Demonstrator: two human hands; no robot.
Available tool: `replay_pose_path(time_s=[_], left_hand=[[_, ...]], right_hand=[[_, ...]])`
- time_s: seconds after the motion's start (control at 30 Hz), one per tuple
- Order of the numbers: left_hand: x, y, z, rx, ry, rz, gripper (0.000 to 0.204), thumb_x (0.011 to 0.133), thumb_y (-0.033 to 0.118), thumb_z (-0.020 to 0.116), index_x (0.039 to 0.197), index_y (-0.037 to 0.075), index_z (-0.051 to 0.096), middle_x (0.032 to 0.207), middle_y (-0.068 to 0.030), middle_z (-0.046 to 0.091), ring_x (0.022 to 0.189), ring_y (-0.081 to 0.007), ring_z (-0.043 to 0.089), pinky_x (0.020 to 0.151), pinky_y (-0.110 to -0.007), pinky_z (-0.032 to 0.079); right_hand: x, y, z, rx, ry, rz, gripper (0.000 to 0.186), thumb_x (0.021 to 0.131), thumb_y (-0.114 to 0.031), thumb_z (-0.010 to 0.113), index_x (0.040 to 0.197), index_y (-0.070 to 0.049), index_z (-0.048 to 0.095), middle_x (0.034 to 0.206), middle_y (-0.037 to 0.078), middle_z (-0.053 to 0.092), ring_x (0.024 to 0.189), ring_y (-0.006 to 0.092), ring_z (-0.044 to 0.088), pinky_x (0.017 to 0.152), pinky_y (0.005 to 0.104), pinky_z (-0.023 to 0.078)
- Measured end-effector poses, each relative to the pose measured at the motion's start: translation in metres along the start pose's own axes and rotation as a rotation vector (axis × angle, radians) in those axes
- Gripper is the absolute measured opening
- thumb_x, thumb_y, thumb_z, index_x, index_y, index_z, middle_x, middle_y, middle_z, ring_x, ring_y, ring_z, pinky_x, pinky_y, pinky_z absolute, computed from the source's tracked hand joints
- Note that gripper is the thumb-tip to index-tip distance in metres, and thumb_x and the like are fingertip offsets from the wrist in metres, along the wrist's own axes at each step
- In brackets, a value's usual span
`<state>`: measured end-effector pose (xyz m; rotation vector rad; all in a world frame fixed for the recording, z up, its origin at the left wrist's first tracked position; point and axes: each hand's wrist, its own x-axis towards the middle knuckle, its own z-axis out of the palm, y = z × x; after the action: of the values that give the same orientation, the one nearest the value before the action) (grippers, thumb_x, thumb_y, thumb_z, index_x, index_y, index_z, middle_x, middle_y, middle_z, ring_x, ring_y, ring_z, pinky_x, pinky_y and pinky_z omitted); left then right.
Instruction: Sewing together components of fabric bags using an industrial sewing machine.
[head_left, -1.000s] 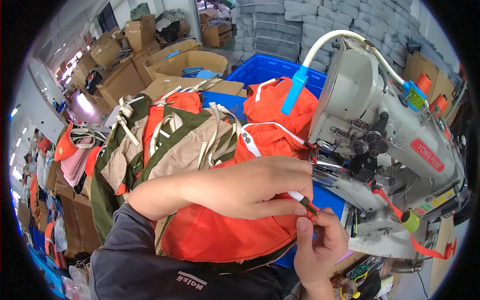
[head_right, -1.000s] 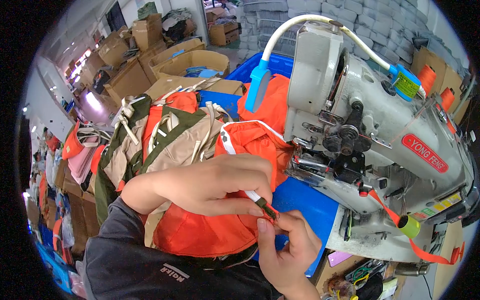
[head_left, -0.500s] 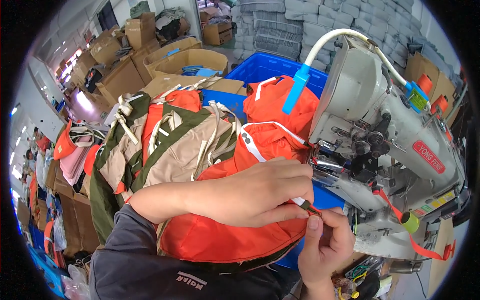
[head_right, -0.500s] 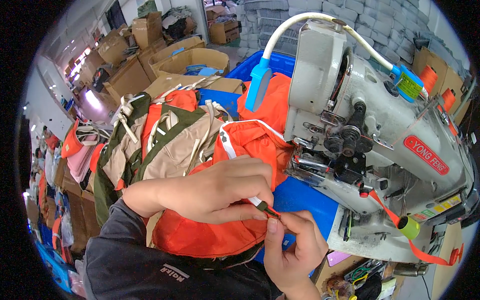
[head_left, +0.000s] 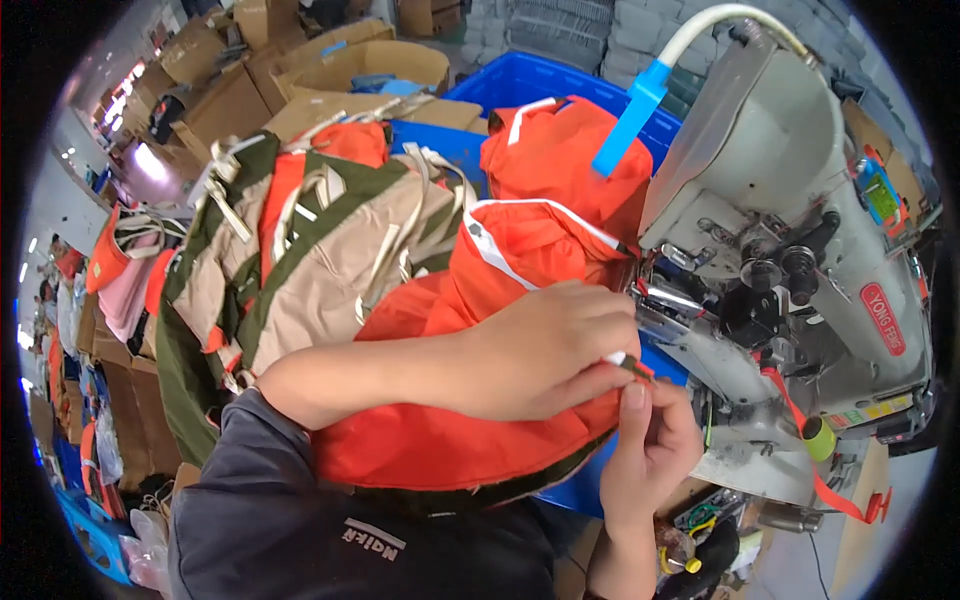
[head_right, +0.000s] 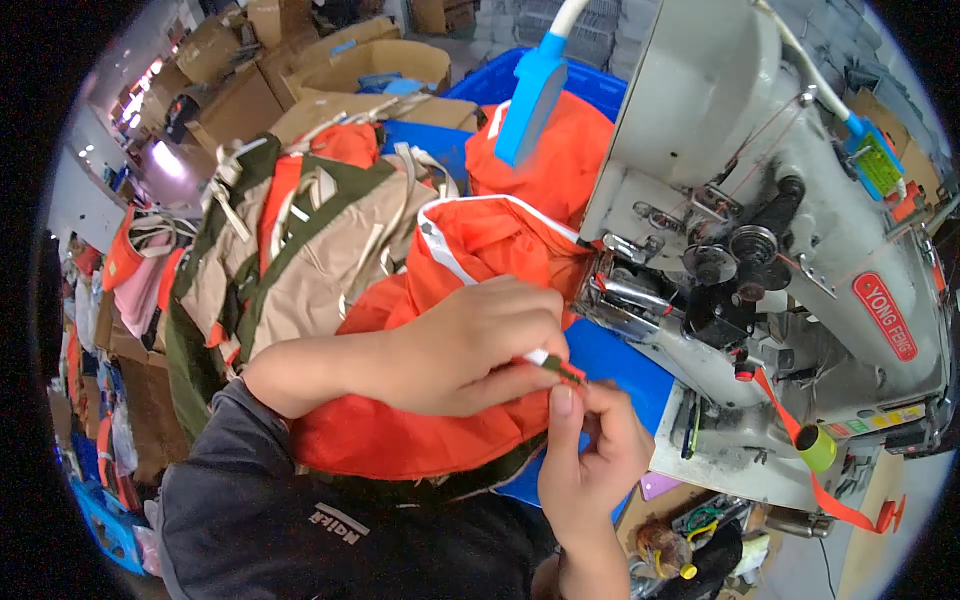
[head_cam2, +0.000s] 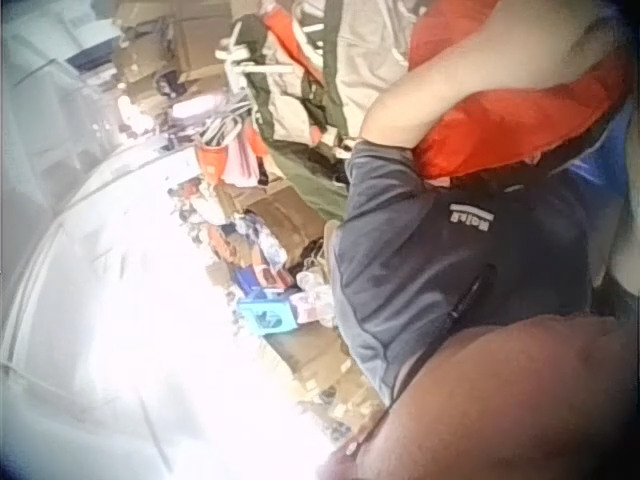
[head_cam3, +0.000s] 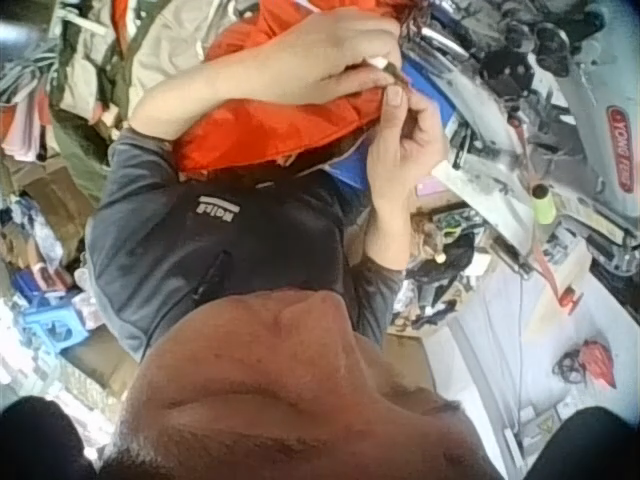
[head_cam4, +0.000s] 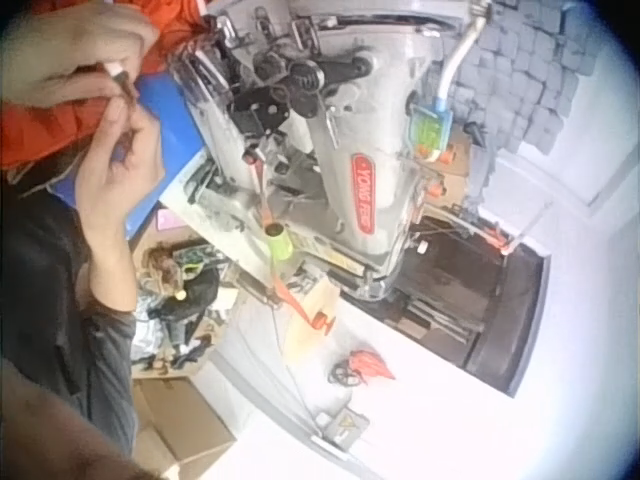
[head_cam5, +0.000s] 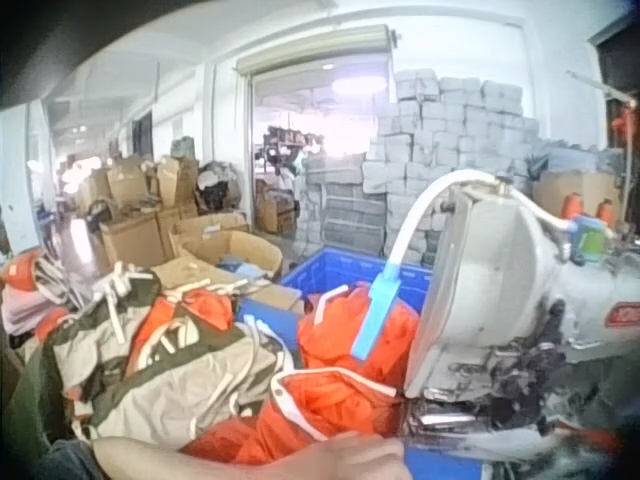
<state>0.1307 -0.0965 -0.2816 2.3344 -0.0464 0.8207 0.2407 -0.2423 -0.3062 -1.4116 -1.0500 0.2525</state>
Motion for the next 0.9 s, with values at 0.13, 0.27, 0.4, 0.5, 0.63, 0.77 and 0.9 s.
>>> replay_pose_path(time_s=[0.13, 0.27, 0.4, 0.5, 0.63, 0.77, 0.9], left_hand=[[-0.001, -0.032, 0.017, -0.090, 0.044, -0.133, 0.014, 0.088, 0.011, 0.062, 0.094, 0.002, 0.054, 0.086, -0.0141, 0.052, 0.080, -0.0335, 0.056, 0.067, -0.040, 0.043], [0.002, -0.062, 0.029, -0.157, 0.089, -0.228, 0.015, 0.088, 0.011, 0.062, 0.093, -0.002, 0.056, 0.084, -0.0173, 0.055, 0.080, -0.0354, 0.058, 0.070, -0.041, 0.045], [0.007, -0.073, 0.031, -0.175, 0.120, -0.280, 0.019, 0.088, 0.015, 0.063, 0.088, -0.002, 0.058, 0.078, -0.0174, 0.057, 0.071, -0.0321, 0.058, 0.064, -0.040, 0.044], [0.014, -0.071, 0.029, -0.211, 0.119, -0.338, 0.022, 0.088, 0.018, 0.064, 0.083, -0.003, 0.059, 0.071, -0.0167, 0.057, 0.062, -0.0271, 0.056, 0.059, -0.038, 0.042], [0.019, -0.072, 0.029, -0.287, 0.128, -0.392, 0.027, 0.087, 0.018, 0.064, 0.074, -0.005, 0.058, 0.060, -0.0153, 0.049, 0.054, -0.0164, 0.047, 0.053, -0.035, 0.038], [0.025, -0.074, 0.026, -0.340, 0.065, -0.491, 0.027, 0.085, 0.016, 0.063, 0.070, -0.005, 0.056, 0.057, -0.0126, 0.043, 0.055, -0.0108, 0.042, 0.053, -0.034, 0.036], [0.026, -0.079, 0.025, -0.407, 0.033, -0.541, 0.028, 0.084, 0.015, 0.061, 0.067, -0.005, 0.053, 0.056, -0.0093, 0.040, 0.057, -0.0087, 0.041, 0.053, -0.032, 0.034]], right_hand=[[0.016, 0.026, 0.015, -0.039, 0.053, 0.083, 0.012, 0.094, -0.008, 0.063, 0.086, 0.001, 0.063, 0.068, -0.001, 0.056, 0.059, 0.0027, 0.042, 0.051, 0.0193, 0.033], [0.032, 0.045, 0.022, -0.042, 0.069, 0.172, 0.015, 0.095, -0.011, 0.064, 0.086, 0.001, 0.066, 0.067, -0.007, 0.053, 0.059, -0.0004, 0.039, 0.051, 0.0184, 0.029], [0.042, 0.049, 0.023, -0.014, 0.086, 0.193, 0.016, 0.095, -0.011, 0.064, 0.088, 0.002, 0.068, 0.071, -0.006, 0.057, 0.061, -0.0004, 0.042, 0.053, 0.0170, 0.031], [0.046, 0.045, 0.023, 0.007, 0.115, 0.214, 0.017, 0.094, -0.012, 0.065, 0.090, 0.003, 0.070, 0.073, -0.003, 0.062, 0.064, 0.0006, 0.046, 0.055, 0.0166, 0.034], [0.055, 0.041, 0.018, 0.036, 0.130, 0.336, 0.020, 0.093, -0.014, 0.066, 0.083, 0.003, 0.070, 0.068, -0.003, 0.061, 0.063, 0.0007, 0.044, 0.056, 0.0175, 0.034], [0.063, 0.029, 0.016, 0.001, 0.060, 0.417, 0.024, 0.094, -0.017, 0.065, 0.079, 0.001, 0.069, 0.064, -0.004, 0.058, 0.056, 0.0008, 0.042, 0.052, 0.0189, 0.034], [0.064, 0.027, 0.014, 0.049, -0.012, 0.473, 0.028, 0.095, -0.020, 0.063, 0.073, -0.002, 0.066, 0.059, -0.004, 0.053, 0.050, 0.0017, 0.041, 0.046, 0.0205, 0.033]])
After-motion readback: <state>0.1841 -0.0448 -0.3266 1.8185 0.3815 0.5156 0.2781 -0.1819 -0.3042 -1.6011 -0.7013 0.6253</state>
